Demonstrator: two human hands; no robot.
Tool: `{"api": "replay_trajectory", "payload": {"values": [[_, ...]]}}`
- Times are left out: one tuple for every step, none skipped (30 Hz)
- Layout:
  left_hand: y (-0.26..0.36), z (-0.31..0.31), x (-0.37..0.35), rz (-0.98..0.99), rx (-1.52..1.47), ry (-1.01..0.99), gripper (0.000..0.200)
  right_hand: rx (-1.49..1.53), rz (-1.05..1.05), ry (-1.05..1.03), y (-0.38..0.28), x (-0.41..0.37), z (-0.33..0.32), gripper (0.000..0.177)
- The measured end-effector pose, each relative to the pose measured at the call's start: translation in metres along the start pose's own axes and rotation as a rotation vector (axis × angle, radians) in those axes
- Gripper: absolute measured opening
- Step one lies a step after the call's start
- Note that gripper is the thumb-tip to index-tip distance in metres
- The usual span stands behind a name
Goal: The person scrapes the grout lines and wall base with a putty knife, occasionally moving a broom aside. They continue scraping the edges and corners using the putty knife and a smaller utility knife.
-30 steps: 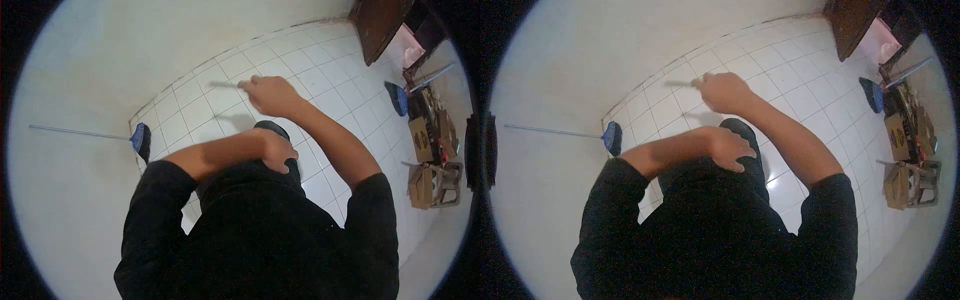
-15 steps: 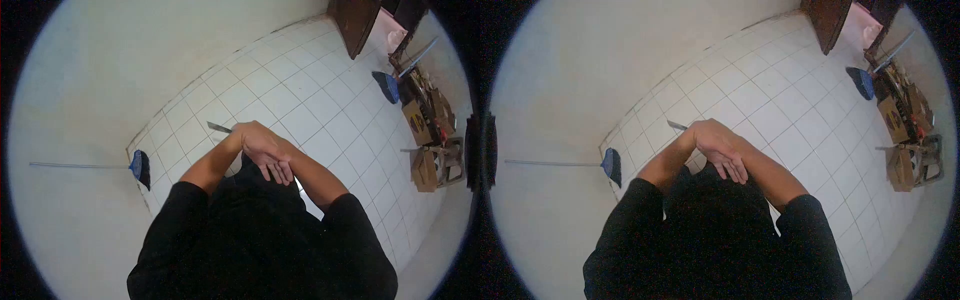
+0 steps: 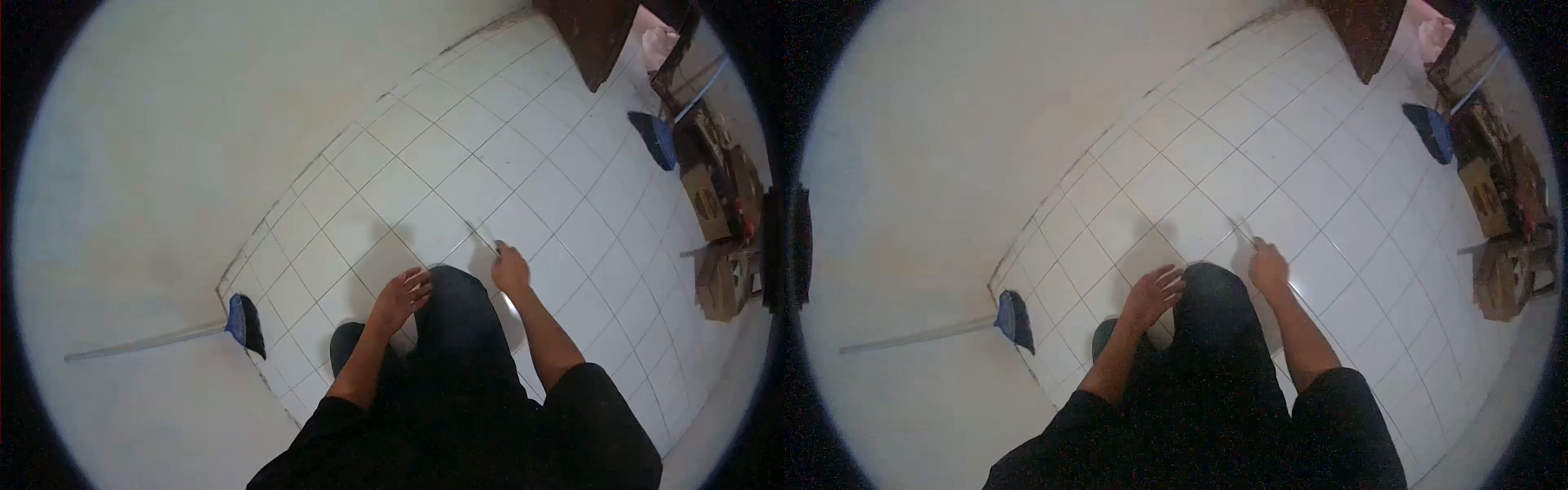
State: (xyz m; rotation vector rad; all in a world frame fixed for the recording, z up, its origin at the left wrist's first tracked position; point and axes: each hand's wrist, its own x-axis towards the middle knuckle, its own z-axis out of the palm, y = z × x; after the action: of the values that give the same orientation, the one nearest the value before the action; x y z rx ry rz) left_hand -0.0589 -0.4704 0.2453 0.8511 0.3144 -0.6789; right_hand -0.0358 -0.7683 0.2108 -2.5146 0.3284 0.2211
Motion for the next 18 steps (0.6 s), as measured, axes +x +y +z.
{"api": "replay_trajectory", "payload": {"values": [[-0.01,-0.032,0.009,-0.02,0.061,0.166,0.057,-0.018,0.071,0.022,0.029,0.007,0.012,0.043],[-0.012,-0.053,0.018,-0.093,0.159,0.405,0.059,-0.042,0.143,0.044,0.051,0.012,0.023,0.045],[-0.011,-0.073,0.032,-0.171,0.258,0.64,0.062,-0.054,0.156,0.028,0.062,0.015,0.027,0.045],[-0.008,-0.099,0.054,-0.238,0.352,0.761,0.066,-0.061,0.203,0.03,0.07,0.017,0.029,0.045],[-0.005,-0.126,0.079,-0.307,0.445,0.878,0.069,-0.072,0.248,0.031,0.076,0.021,0.033,0.046],[0.0,-0.15,0.106,-0.264,0.611,0.869,0.073,-0.095,0.259,0.006,0.081,0.023,0.042,0.046],[0.008,-0.167,0.136,-0.217,0.771,0.85,0.077,-0.073,0.227,0.066,0.084,0.027,0.052,0.048],[0.035,-0.15,0.162,-0.207,0.815,0.864,0.081,-0.051,0.192,0.125,0.086,0.039,0.059,0.051],[0.067,-0.132,0.192,-0.196,0.86,0.877,0.086,0.026,0.322,0.058,0.074,0.053,0.059,0.054],[0.081,-0.153,0.232,-0.174,1.069,0.862,0.103,0.001,0.328,0.037,0.059,0.07,0.062,0.054],[0.1,-0.167,0.276,-0.395,1.04,0.894,0.12,0.022,0.341,0.072,0.044,0.089,0.066,0.054],[0.123,-0.155,0.31,-0.458,0.909,0.932,0.123,0.046,0.352,0.108,0.035,0.109,0.072,0.055],[0.15,-0.136,0.335,-0.52,0.78,0.969,0.126,0.04,0.287,0.135,0.034,0.13,0.084,0.055],[0.168,-0.135,0.362,-0.544,0.767,0.973,0.126,0.026,0.292,0.113,0.023,0.154,0.088,0.055],[0.182,-0.137,0.386,-0.661,0.614,0.844,0.114,0.055,0.29,0.135,0.007,0.181,0.091,0.056],[0.19,-0.141,0.4,-0.768,0.457,0.715,0.102,0.087,0.288,0.154,-0.007,0.208,0.094,0.057],[0.19,-0.142,0.408,-0.788,0.443,0.728,0.102,0.109,0.28,0.179,-0.017,0.235,0.101,0.058],[0.189,-0.139,0.421,-0.849,0.482,0.8,0.099,0.134,0.271,0.206,-0.026,0.268,0.109,0.059]]}}
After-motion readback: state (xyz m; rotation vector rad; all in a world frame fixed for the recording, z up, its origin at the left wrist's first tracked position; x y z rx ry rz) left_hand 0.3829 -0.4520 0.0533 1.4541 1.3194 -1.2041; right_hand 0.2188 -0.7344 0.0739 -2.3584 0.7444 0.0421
